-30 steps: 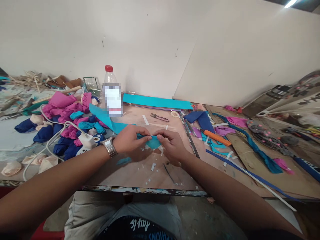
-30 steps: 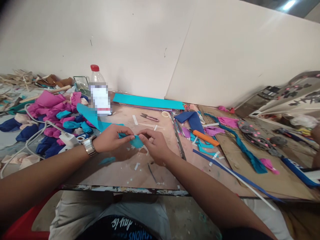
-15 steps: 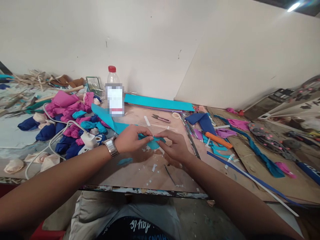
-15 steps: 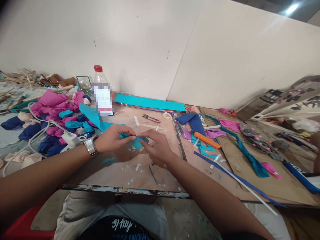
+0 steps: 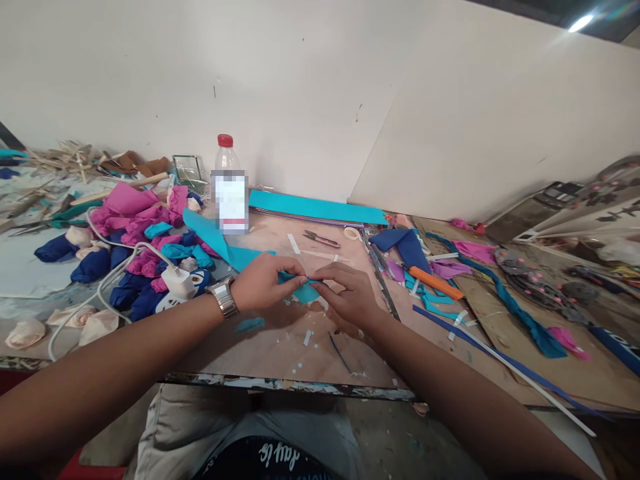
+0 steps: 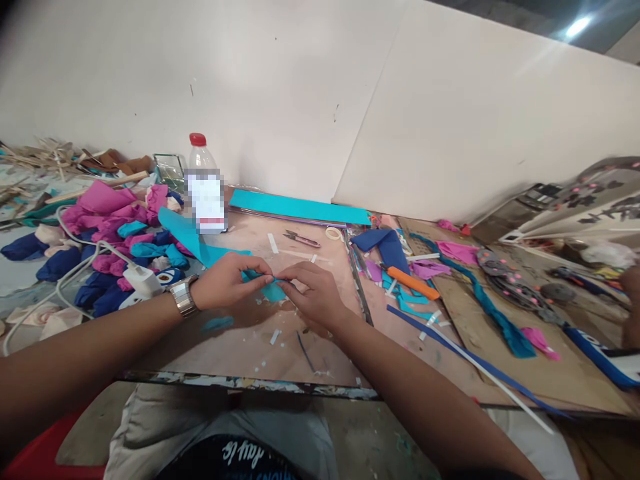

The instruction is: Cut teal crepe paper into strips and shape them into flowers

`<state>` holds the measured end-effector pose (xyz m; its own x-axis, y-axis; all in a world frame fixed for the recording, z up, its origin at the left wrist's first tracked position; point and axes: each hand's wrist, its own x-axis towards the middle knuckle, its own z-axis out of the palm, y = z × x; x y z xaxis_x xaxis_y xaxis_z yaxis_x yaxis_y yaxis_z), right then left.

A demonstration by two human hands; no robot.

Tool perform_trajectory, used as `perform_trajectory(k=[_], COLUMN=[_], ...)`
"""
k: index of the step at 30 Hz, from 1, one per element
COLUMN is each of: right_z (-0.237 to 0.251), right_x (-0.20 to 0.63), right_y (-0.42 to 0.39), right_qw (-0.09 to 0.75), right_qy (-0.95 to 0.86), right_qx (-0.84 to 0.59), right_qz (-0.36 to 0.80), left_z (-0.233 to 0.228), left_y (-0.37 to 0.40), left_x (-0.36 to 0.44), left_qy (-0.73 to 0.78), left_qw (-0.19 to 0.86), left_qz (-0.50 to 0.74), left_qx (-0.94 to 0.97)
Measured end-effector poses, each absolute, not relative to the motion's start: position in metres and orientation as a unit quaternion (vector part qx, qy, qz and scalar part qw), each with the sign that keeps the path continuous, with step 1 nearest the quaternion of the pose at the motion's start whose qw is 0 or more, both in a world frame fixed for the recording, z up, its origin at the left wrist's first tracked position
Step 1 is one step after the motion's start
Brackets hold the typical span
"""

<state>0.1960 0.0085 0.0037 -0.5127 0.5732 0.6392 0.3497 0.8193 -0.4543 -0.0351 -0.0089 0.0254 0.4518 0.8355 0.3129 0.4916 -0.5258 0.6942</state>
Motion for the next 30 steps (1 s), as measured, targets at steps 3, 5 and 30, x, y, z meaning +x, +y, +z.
perform_trajectory(k=[3, 5, 30], right_z=[0.0039, 0.0050, 0.0057], right_x=[0.1951, 0.1940, 0.1893], right_y=[0.0078, 0.0068, 0.0011], right_qw=[0.413, 0.413, 0.399], right_qy=[-0.858, -0.855, -0.836], right_qx=[-0.276, -0.284, -0.333], right_qz=[0.133, 0.135, 0.176], left_z=[0.0250, 0.0243, 0.0167], left_y=[-0.0101, -0.0107, -0.0150], left_x=[-0.0346, -0.0344, -0.0297], left_qy=[0.408, 0.407, 0.399], left_qw=[0.260, 0.258, 0.155], left_qz=[0.330, 0.336, 0.347], left_qx=[0.811, 0.809, 0.835])
